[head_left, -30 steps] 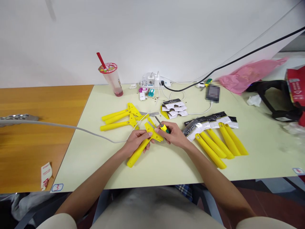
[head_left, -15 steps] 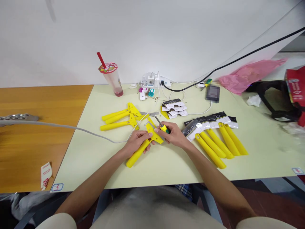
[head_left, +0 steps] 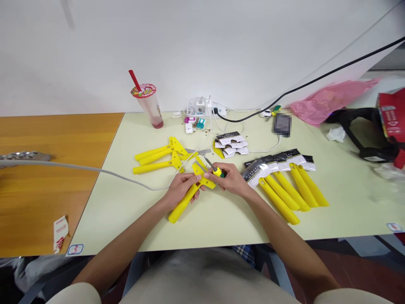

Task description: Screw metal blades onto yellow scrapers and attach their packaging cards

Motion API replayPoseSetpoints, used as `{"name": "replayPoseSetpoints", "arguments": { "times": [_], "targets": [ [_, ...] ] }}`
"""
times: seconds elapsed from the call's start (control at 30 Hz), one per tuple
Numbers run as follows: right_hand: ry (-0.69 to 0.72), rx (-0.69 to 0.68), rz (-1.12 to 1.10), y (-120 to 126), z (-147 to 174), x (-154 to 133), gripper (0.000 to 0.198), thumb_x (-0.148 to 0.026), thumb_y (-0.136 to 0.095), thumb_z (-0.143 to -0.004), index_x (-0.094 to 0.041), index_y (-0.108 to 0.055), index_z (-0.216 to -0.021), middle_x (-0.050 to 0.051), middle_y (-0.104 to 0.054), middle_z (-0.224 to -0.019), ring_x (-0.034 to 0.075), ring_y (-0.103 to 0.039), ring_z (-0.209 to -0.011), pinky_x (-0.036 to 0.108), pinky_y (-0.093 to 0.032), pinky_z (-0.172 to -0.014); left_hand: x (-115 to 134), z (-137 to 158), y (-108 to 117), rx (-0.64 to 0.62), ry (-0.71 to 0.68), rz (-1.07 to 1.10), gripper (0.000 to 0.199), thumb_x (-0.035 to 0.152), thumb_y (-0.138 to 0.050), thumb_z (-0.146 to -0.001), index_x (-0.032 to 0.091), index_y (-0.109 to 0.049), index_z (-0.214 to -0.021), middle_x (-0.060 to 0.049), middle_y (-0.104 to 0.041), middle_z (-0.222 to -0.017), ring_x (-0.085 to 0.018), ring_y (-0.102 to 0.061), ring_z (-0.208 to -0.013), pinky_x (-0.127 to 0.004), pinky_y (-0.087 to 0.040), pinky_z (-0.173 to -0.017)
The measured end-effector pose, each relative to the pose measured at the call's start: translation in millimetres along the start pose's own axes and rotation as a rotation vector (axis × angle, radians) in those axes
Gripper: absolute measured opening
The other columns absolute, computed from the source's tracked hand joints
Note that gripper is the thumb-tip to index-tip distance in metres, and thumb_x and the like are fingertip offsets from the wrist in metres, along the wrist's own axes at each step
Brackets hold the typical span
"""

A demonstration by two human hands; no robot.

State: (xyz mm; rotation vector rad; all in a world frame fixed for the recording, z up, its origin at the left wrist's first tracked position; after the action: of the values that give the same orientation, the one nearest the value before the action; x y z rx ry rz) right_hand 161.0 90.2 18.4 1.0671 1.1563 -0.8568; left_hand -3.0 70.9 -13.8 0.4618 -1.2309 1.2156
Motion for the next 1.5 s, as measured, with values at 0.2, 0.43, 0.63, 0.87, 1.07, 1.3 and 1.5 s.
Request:
{"name": "replayPoseSetpoints", "arguments": {
  "times": [0.2,0.43,0.63,0.87,1.07,1.3,1.5],
  "targets": [
    [-0.014,-0.010,0.023,-0.2,-0.3,-1.4,0.045,-0.063,-0.086,-0.085,-0.022,-0.069,-0.081,-0.006,-0.053,-0.061,0.010,-0.047,-0.043,0.024,-0.038,-0.038,2.0,0.8,-0.1,0.036,0.007,0.008,0.044,0.057,-0.084,-0.086,0.014,-0.072,-0.079,-0.010,-0.078,-0.080,-0.013,-0.062,-0.048,-0.024,-0.047,-0.040],
    [0.060,0.029,0.110,3.9,-2.0,-13.2,0.047,-0.069,-0.079,-0.089,-0.022,-0.073,-0.085,-0.002,-0.065,-0.072,0.014,-0.055,-0.053,0.028,-0.046,-0.048,11.1,1.3,-2.6,0.073,-0.061,0.024,0.047,0.059,-0.084,-0.085,0.013,-0.074,-0.079,-0.008,-0.074,-0.070,-0.012,-0.057,-0.045,-0.024,-0.045,-0.039],
    [0.266,0.355,0.452,85.3,9.6,-51.6,0.048,-0.069,-0.063,-0.102,-0.022,-0.071,-0.092,0.003,-0.073,-0.084,0.022,-0.067,-0.079,0.033,-0.051,-0.074,67.5,7.0,-17.9,0.157,-0.273,0.080,0.050,0.061,-0.084,-0.084,0.015,-0.066,-0.075,-0.009,-0.074,-0.074,-0.012,-0.058,-0.047,-0.024,-0.045,-0.041],
    [0.184,0.457,1.158,244.8,9.3,-1.5,0.047,-0.056,-0.050,-0.106,-0.019,-0.076,-0.098,0.024,-0.071,-0.137,0.039,-0.064,-0.127,0.052,-0.051,-0.108,166.8,15.8,-59.2,0.206,-0.651,0.204,0.043,0.057,-0.081,-0.091,0.019,-0.063,-0.087,-0.009,-0.081,-0.103,-0.014,-0.070,-0.066,-0.025,-0.052,-0.052],
    [-0.052,0.401,1.327,309.7,8.4,60.4,0.039,-0.047,-0.059,-0.098,-0.021,-0.081,-0.080,0.016,-0.064,-0.157,0.045,-0.059,-0.137,0.062,-0.053,-0.104,221.3,32.7,-101.0,0.133,-0.879,0.258,0.043,0.060,-0.079,-0.093,0.020,-0.064,-0.092,-0.008,-0.080,-0.103,-0.017,-0.075,-0.077,-0.026,-0.055,-0.055],
    [-0.112,0.330,1.345,320.7,-12.7,80.4,0.036,-0.045,-0.058,-0.097,-0.023,-0.086,-0.092,0.012,-0.065,-0.158,0.043,-0.057,-0.143,0.061,-0.051,-0.109,217.5,29.6,-106.7,0.090,-0.835,0.240,0.044,0.061,-0.079,-0.092,0.020,-0.065,-0.091,-0.009,-0.079,-0.100,-0.018,-0.075,-0.075,-0.026,-0.055,-0.053],
    [-0.099,0.328,1.353,333.5,-26.0,83.0,0.037,-0.041,-0.058,-0.095,-0.017,-0.085,-0.087,0.019,-0.067,-0.154,0.046,-0.060,-0.138,0.058,-0.054,-0.106,176.9,6.3,-74.1,0.114,-0.633,0.215,0.042,0.058,-0.079,-0.093,0.020,-0.062,-0.090,-0.008,-0.078,-0.097,-0.016,-0.072,-0.072,-0.025,-0.053,-0.052]
  ]
}}
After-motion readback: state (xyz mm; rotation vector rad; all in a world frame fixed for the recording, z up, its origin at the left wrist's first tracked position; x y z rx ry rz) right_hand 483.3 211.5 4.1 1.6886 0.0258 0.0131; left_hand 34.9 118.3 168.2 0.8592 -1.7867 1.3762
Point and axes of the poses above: each hand's wrist, its own z-axis away from the middle knuckle, its own y-axis out of the back of the hand, x = y × z, the point moved 8 cm from there along -z, towards the middle knuckle
